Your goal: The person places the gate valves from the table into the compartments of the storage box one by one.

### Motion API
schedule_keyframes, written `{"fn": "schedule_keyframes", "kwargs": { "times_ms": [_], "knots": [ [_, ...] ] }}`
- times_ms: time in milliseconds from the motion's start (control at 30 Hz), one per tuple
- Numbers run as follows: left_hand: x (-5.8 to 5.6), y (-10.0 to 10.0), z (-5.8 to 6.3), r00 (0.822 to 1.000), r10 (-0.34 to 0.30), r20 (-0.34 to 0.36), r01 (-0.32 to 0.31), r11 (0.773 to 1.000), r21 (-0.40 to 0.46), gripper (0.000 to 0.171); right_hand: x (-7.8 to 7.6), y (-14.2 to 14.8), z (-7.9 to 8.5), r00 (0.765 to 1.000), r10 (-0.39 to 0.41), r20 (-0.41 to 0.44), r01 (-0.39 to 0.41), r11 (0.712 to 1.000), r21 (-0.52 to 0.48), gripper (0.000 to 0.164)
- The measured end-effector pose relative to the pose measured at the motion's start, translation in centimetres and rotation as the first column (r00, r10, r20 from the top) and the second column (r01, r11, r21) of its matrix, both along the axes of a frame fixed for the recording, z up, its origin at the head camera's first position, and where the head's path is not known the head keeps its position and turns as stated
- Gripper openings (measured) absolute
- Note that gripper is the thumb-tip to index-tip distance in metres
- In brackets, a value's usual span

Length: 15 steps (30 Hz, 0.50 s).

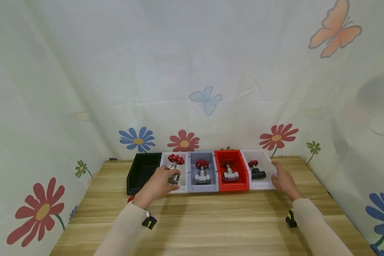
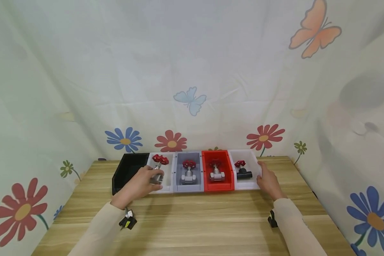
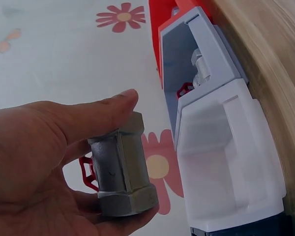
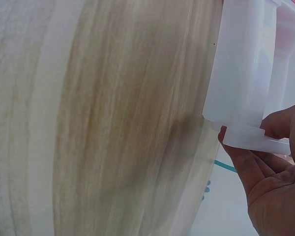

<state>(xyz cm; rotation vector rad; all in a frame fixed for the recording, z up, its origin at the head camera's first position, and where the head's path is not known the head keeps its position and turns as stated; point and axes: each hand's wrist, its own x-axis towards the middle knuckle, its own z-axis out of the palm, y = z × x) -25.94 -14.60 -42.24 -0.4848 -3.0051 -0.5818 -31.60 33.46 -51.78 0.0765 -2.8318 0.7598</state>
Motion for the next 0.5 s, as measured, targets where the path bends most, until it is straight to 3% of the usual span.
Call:
{"fn": "schedule_keyframes", "kwargs": {
  "times_ms": [233, 500],
  "knots": [
    [-1.2, 0.5, 0.0, 1.0, 0.024, -0.01, -0.024, 0.999, 0.032, 0.046, -0.1, -0.1, 0.3, 0.999, -0.007, 0.04, 0.006, 1.0, 0.005, 0.059],
    [-2.4, 1.0, -0.9, 0.998, 0.063, -0.02, -0.062, 0.997, 0.045, 0.044, -0.1, -0.1, 0.0, 0.999, -0.016, 0.04, 0.016, 1.0, 0.009, 0.059]
  ]
}}
